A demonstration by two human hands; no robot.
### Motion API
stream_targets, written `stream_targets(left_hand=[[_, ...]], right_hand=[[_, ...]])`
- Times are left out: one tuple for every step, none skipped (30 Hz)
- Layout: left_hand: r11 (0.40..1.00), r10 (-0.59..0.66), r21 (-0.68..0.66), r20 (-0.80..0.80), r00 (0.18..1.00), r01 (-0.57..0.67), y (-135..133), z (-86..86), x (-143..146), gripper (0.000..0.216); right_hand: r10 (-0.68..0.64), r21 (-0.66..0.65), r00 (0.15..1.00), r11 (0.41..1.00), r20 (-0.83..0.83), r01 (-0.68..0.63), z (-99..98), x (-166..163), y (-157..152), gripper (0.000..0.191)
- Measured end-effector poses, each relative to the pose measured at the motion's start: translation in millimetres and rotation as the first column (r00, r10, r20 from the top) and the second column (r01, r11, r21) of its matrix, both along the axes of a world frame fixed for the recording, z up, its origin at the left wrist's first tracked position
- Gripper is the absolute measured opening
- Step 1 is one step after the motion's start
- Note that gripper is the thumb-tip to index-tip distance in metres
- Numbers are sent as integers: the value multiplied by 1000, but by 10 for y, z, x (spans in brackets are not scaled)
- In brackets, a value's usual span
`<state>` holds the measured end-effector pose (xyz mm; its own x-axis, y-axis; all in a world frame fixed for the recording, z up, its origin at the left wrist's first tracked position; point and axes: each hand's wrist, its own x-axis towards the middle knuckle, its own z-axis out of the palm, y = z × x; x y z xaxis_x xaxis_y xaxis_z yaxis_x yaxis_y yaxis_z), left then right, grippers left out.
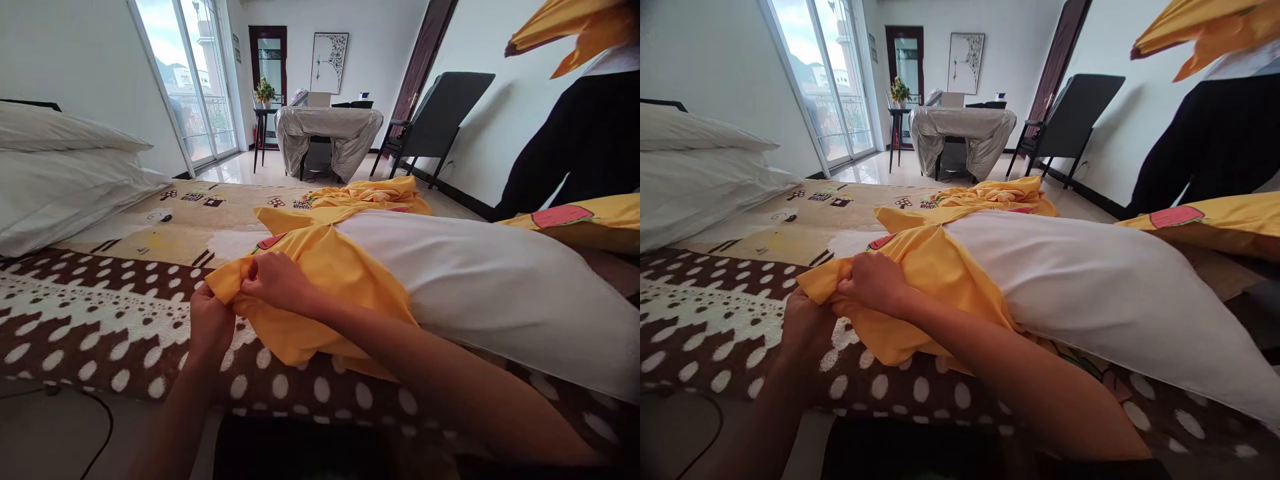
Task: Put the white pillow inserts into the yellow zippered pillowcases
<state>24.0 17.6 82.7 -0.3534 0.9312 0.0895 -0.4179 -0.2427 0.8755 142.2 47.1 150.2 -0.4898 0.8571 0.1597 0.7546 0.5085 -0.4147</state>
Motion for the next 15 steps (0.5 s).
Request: stream_targets(left_hand=[[1000,0,0,-5,1000,0,2,20,15,28],[1000,2,-2,-10,1000,-2,2,34,24,27],[1000,3,-4,-17,1000,-3,1,40,28,27],[1000,4,-6,-25,1000,-4,0,38,27,27],[1000,4,-3,-35,999,-4,2,27,20,27],[1000,1,6,-52,999,-1,6,6,9,27],[1000,-3,22,-80,997,5,14,-24,-7,26],[999,-2,43,-119,993,7,27,-62,-27,25],[998,9,64,-181,983,3,43,-105,-50,25],[997,28,82,-258,966,-7,61,-149,-75,24],[995,52,95,-337,940,-21,79,-189,-100,23],[994,74,101,-406,911,-35,95,-218,-124,21],[994,88,100,-462,883,-46,106,-233,-146,20],[994,92,95,-500,861,-52,109,-231,-163,18],[994,94,93,-522,848,-53,103,-210,-176,17]], right_hand=[[-8,-7,1000,1000,-9,7,-4,-1,4,25],[-12,-15,1000,1000,-18,12,-9,-2,10,25],[-16,-22,1000,1000,-26,15,-15,-1,19,24],[-18,-32,999,999,-39,17,-19,2,32,23],[-19,-49,998,999,-59,16,-21,7,46,21],[-17,-74,996,997,-87,11,-19,13,63,19],[-12,-108,992,994,-124,-2,-12,21,81,16],[-6,-150,986,989,-168,-19,-3,30,98,15],[-6,-197,977,980,-214,-37,9,39,115,15],[-15,-247,967,968,-254,-50,22,49,129,18],[-31,-297,958,953,-285,-57,34,59,141,21],[-49,-345,952,937,-303,-62,44,67,150,23],[-66,-389,948,919,-310,-64,51,75,158,24],[-76,-425,948,903,-309,-66,54,80,164,25],[-77,-446,950,892,-303,-70,54,82,169,25]])
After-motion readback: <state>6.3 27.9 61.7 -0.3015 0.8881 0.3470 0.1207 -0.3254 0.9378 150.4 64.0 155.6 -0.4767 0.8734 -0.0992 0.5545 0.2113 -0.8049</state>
